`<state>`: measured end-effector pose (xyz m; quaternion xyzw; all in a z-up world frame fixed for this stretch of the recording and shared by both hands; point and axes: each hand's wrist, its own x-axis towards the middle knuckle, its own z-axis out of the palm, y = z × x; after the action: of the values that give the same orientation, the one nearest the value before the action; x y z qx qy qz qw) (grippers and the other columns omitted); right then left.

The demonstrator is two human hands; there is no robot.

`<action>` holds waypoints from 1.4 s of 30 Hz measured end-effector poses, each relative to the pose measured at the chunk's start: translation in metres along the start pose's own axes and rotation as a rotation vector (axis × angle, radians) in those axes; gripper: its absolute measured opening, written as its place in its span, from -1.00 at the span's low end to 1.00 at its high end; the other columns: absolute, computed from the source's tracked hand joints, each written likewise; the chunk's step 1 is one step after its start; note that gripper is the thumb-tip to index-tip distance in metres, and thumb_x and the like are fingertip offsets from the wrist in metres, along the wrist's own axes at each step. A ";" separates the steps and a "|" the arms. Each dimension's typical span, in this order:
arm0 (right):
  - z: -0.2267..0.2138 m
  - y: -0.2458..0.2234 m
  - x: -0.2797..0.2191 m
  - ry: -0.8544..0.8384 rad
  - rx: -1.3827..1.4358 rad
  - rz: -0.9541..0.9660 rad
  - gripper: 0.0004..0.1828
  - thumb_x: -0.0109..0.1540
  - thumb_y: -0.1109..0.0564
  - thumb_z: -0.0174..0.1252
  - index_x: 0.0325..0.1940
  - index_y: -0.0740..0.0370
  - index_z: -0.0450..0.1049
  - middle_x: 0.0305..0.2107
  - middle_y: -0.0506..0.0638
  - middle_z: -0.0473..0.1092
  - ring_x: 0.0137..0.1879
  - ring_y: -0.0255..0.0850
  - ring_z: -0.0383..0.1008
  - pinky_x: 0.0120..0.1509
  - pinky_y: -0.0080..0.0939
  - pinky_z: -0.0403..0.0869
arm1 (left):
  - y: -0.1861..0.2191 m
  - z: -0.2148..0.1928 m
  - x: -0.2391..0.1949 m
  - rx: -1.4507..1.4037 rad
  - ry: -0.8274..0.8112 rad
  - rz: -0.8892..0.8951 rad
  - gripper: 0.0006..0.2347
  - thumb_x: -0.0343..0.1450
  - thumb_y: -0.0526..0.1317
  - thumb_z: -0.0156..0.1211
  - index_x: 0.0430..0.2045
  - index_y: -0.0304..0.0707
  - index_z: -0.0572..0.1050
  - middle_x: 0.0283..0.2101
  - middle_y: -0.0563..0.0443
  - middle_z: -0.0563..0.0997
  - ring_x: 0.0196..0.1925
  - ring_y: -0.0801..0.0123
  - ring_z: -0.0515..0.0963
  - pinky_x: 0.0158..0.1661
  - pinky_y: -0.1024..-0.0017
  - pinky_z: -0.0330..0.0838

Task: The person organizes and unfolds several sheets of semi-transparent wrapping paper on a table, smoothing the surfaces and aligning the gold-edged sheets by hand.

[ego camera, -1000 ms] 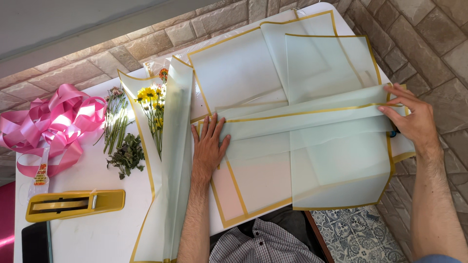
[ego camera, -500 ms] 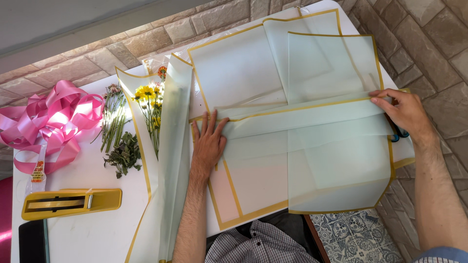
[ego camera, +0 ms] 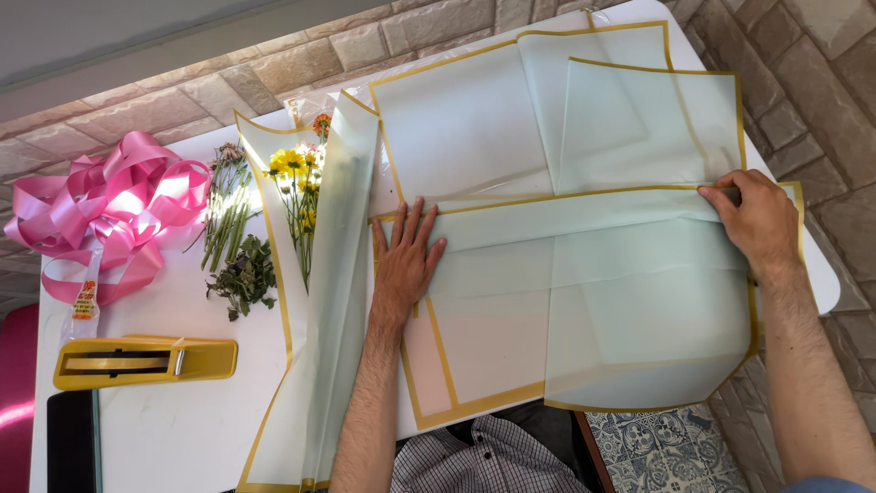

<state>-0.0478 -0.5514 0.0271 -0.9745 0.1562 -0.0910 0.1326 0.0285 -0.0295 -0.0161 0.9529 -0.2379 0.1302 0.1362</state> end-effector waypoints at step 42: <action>0.089 -0.252 -0.067 -0.250 0.009 -0.213 -0.35 0.47 -0.11 -0.41 0.67 -0.05 -0.20 0.59 0.02 -0.23 0.67 0.04 -0.31 0.64 0.34 -0.29 | 0.002 -0.007 0.002 0.019 -0.194 -0.090 -0.48 0.58 0.27 -0.41 0.49 0.40 -0.04 0.60 0.15 -0.10 0.62 0.17 -0.20 0.43 -0.32 -0.43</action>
<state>-0.0204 -0.2780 0.0063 -0.9887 0.0337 0.0169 0.1449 0.0278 -0.0299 -0.0088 0.9720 -0.2056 0.0334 0.1090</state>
